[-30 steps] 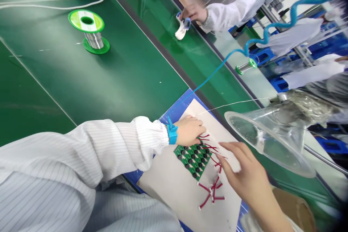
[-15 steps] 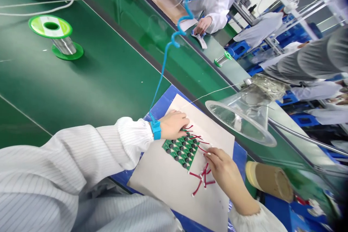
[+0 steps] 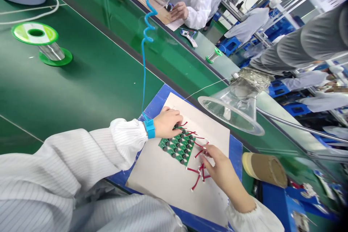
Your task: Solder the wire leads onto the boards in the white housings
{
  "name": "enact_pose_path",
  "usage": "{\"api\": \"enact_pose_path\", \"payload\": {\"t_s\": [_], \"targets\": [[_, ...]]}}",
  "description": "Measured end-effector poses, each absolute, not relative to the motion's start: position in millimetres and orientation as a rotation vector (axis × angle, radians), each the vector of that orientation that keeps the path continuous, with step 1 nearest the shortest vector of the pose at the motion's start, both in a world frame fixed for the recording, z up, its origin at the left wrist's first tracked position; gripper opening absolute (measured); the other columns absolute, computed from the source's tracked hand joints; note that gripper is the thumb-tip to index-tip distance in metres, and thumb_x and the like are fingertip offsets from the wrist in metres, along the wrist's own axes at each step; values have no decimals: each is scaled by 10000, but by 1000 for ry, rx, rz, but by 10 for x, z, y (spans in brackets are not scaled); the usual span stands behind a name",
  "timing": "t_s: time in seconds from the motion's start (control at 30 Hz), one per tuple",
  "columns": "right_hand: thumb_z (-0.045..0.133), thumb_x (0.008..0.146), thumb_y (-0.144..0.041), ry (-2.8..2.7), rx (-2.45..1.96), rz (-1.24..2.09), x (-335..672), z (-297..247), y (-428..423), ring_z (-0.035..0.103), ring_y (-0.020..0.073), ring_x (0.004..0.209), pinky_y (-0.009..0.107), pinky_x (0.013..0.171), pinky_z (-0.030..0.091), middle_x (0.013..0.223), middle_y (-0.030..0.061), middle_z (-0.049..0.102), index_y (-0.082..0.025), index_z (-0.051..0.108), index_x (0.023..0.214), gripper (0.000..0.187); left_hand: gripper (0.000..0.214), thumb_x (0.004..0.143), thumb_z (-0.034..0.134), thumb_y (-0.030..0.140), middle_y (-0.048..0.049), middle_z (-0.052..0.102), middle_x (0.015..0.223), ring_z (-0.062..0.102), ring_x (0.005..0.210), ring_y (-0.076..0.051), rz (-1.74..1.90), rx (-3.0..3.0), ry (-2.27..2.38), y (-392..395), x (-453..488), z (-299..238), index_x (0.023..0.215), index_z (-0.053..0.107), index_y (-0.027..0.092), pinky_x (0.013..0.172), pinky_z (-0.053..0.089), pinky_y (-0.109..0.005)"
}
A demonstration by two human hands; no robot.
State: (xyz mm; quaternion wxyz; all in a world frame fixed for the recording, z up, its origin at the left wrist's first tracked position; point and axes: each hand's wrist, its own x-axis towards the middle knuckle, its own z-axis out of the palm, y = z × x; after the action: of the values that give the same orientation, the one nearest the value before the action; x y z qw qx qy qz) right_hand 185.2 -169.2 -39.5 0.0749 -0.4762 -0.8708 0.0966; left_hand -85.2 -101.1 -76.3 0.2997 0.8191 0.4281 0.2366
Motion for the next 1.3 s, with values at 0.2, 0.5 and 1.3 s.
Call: {"api": "enact_pose_path", "payload": {"t_s": [0.2, 0.5, 1.3], "targets": [[486, 888, -138, -2729, -1348, 300, 1810, -478, -1692, 638, 175, 827, 307, 749, 555, 887, 54, 625, -203, 621, 873, 150, 130, 804, 659, 276, -33, 624, 926, 581, 907, -200, 647, 2179, 1135, -1008, -845, -786, 832, 596, 166, 923, 318, -378], [515, 882, -134, -2726, -1321, 390, 1761, -404, -1734, 654, 142, 859, 261, 767, 557, 950, 39, 630, -226, 627, 987, 178, 128, 809, 641, 282, -38, 632, 913, 590, 904, -199, 650, 2192, 1143, -1030, -845, -776, 837, 623, 158, 930, 314, -391], [571, 874, -93, -2285, -1164, 593, 1050, -123, -1932, 622, 125, 748, 240, 659, 517, 829, 19, 637, -222, 590, 978, 166, 122, 821, 644, 274, -45, 667, 921, 608, 891, -198, 651, 2154, 1127, -1010, -861, -767, 840, 640, 153, 933, 324, -395]]}}
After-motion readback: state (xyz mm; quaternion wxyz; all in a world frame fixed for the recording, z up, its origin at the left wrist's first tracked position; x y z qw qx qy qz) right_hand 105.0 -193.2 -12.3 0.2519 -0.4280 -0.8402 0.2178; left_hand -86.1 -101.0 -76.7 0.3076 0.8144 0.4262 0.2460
